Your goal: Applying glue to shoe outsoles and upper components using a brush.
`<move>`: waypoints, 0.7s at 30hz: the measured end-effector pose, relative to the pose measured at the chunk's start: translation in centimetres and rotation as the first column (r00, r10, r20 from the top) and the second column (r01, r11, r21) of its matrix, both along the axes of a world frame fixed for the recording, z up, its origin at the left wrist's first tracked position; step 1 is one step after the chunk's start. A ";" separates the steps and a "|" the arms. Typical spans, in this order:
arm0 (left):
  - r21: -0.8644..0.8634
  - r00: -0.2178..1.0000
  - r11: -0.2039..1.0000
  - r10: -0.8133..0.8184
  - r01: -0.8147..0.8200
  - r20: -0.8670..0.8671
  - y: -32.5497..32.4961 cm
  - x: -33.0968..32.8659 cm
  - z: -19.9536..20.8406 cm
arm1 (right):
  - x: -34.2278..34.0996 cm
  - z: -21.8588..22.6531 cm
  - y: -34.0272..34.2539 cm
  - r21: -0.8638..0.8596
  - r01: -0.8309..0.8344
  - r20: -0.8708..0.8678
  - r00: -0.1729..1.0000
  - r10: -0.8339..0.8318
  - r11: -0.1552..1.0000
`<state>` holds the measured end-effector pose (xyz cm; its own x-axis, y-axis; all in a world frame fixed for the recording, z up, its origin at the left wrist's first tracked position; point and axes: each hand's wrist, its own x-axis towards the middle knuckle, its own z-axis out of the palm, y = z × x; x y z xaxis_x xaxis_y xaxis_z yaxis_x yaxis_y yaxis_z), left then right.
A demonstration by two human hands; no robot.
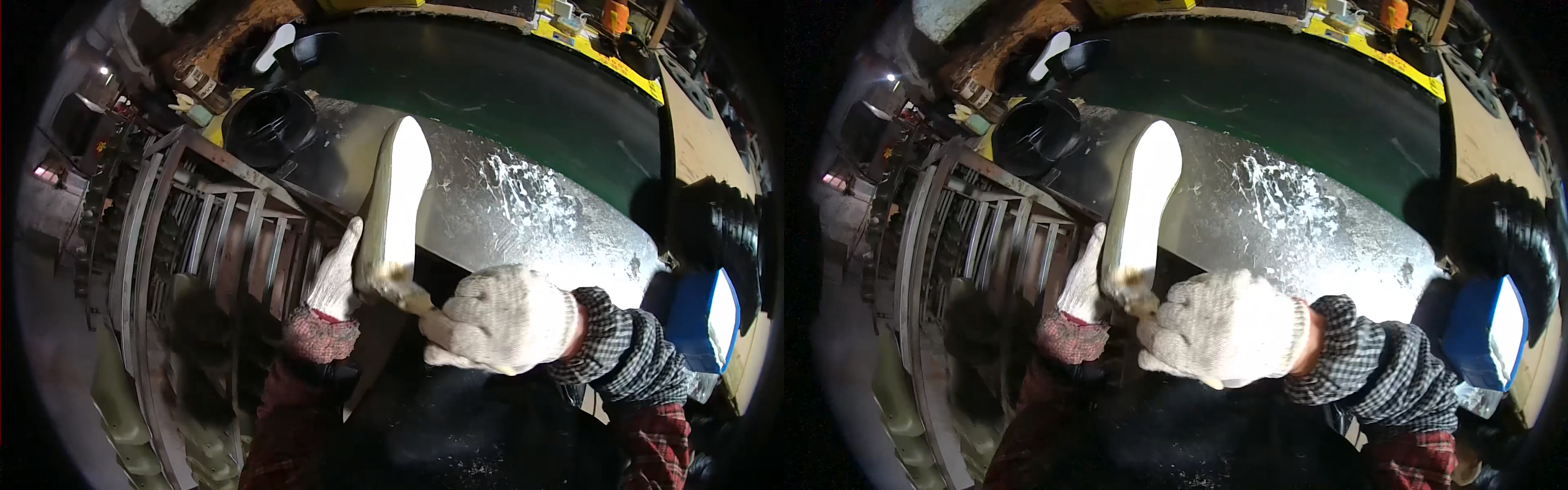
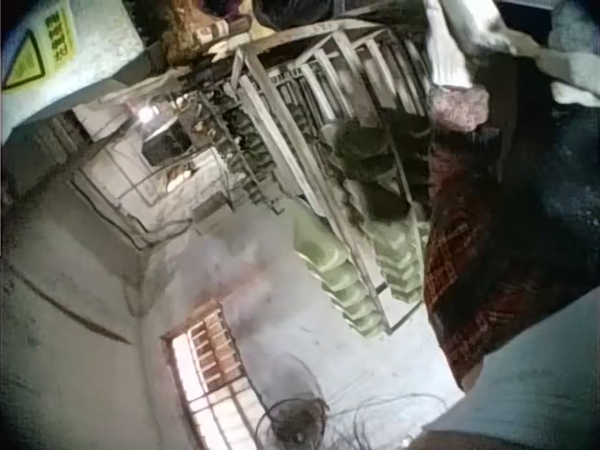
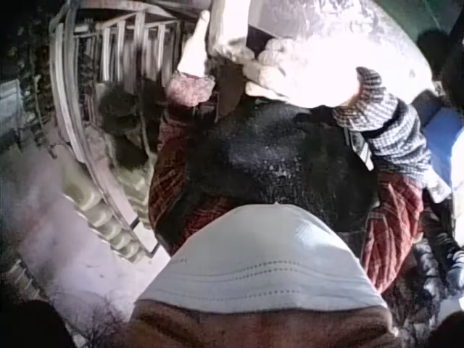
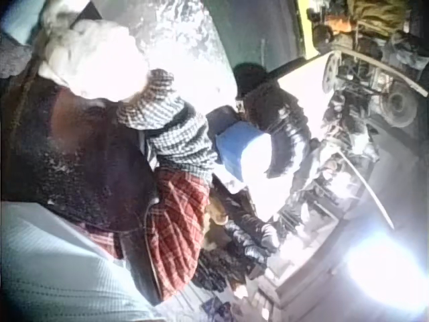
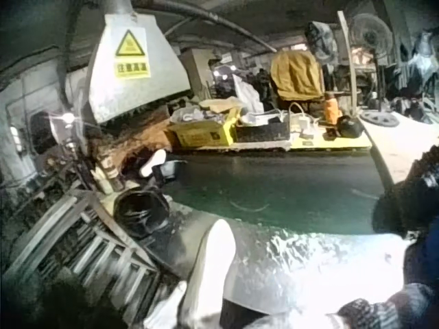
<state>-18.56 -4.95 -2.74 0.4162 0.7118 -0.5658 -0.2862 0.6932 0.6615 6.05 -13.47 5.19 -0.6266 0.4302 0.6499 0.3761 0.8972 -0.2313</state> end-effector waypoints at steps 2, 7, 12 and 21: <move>-0.030 0.985 0.995 0.097 -0.093 0.144 -0.1 -1.0 -1.6 | 1.0 0.1 2.2 -0.066 -0.010 -0.074 0.997 0.006 0.998; -0.199 0.944 0.956 0.257 -0.216 0.208 -2.4 -2.5 -1.5 | 2.8 -1.8 13.5 -0.403 0.401 -0.177 0.848 -0.500 0.823; -0.037 0.960 0.961 0.270 -0.273 -0.075 -4.0 -2.7 -0.8 | 0.1 -1.9 10.6 0.079 0.254 0.012 0.967 -0.256 0.964; -0.262 0.886 0.953 0.251 -0.155 0.389 -4.9 -6.7 -1.5 | 0.5 -1.3 10.8 -0.314 0.156 -0.169 0.961 -0.217 0.936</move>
